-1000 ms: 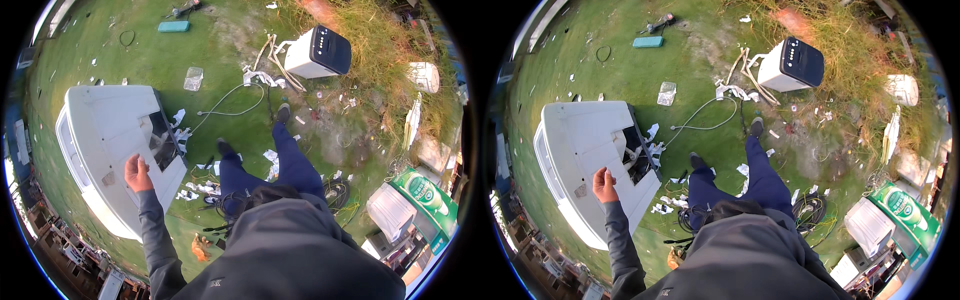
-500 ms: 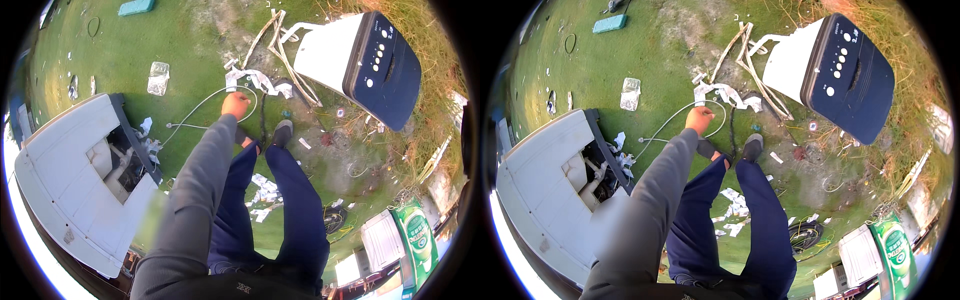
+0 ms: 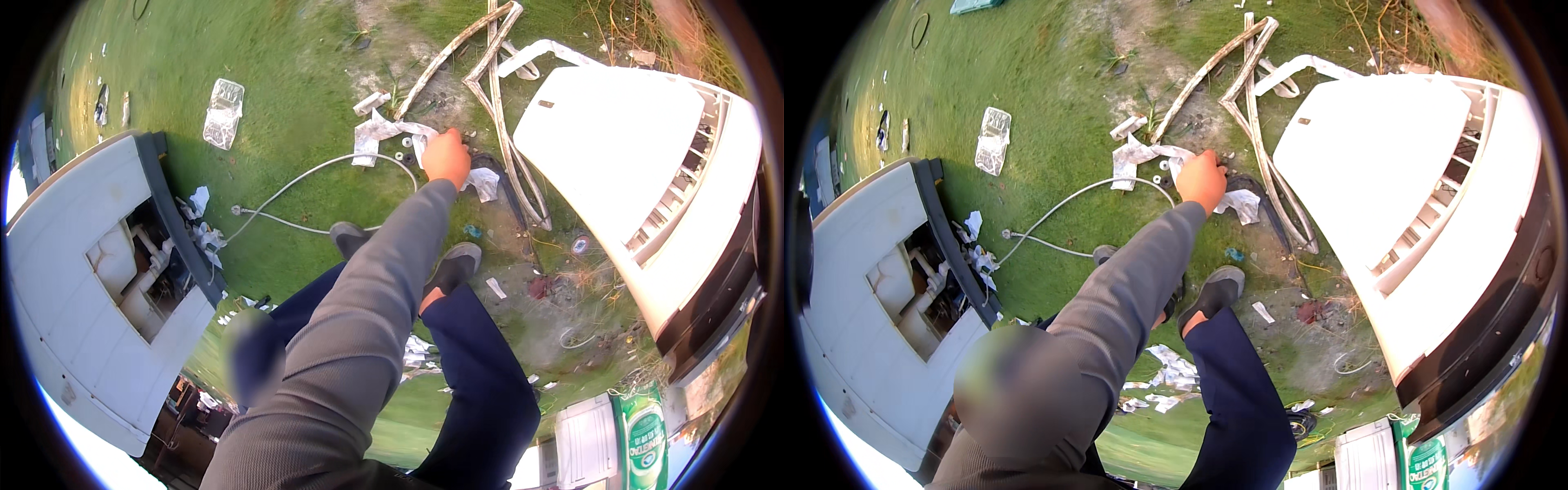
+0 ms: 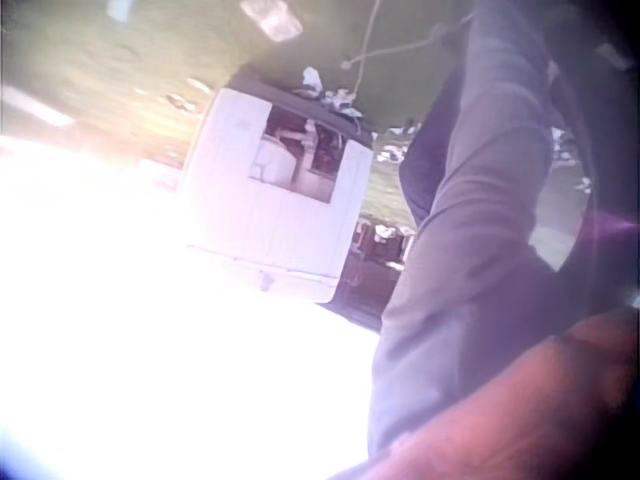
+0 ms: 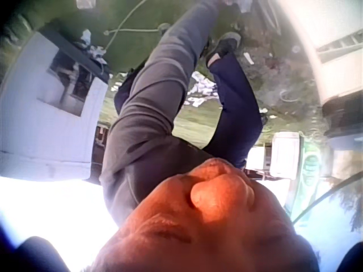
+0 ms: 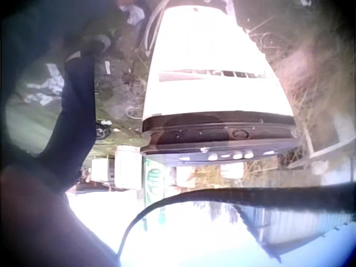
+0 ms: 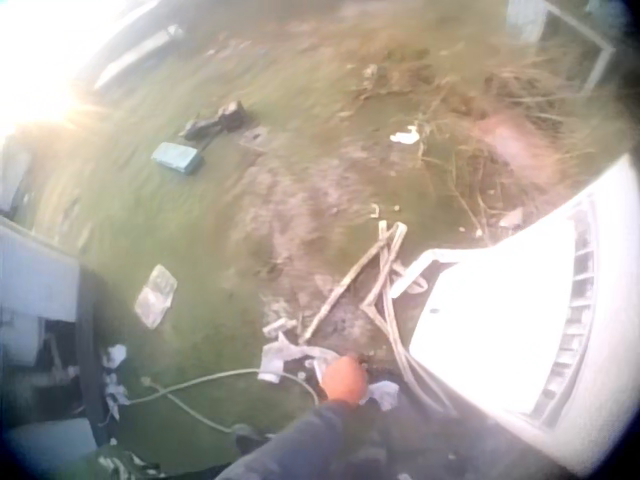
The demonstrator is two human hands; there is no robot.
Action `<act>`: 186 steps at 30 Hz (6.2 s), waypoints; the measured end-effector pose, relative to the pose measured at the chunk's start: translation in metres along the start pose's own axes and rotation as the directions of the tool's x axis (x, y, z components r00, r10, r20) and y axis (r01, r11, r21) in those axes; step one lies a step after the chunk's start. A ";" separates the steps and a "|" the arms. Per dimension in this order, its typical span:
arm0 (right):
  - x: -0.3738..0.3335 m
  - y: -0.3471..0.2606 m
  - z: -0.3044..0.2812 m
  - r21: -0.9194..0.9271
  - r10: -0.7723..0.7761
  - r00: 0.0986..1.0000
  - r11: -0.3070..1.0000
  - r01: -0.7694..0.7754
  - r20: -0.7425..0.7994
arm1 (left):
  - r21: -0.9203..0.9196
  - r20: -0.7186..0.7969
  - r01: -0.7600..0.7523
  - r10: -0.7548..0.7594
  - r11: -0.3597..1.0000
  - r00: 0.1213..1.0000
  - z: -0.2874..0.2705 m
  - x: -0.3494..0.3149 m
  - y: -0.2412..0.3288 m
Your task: The person uses a cordless drill to remove screws from the back and top of a white top-loading washing machine. They detach the control panel and set it aside, then continue to remove screws from the main body.
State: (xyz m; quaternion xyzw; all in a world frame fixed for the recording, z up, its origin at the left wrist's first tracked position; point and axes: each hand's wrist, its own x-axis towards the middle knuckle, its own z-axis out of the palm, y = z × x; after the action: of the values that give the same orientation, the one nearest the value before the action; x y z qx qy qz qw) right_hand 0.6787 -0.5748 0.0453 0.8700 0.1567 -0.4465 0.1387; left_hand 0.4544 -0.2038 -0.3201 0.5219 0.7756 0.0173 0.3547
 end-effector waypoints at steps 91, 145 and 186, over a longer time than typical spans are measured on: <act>-0.237 -0.772 -0.233 -0.376 -0.813 0.555 0.466 0.801 0.174 | -0.961 -0.037 -0.148 -0.422 -0.233 0.906 -1.075 -0.220 0.017; -1.020 -1.281 0.502 -0.200 0.271 0.069 0.495 0.846 0.960 | -0.922 0.372 -0.353 -0.603 -0.157 -0.706 -1.318 -0.104 -0.534; -1.147 -0.924 0.892 0.121 0.758 0.402 -0.528 0.840 0.514 | -0.584 0.811 -0.667 -0.311 -0.463 -0.495 -1.345 -0.166 -0.706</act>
State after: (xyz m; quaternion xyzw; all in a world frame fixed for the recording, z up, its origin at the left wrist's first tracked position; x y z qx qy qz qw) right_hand -0.9756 -0.2430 0.3905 -0.3024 0.5468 -0.3578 0.6939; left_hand -0.8390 -0.1990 0.4941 0.7929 -0.4390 -0.3876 0.1684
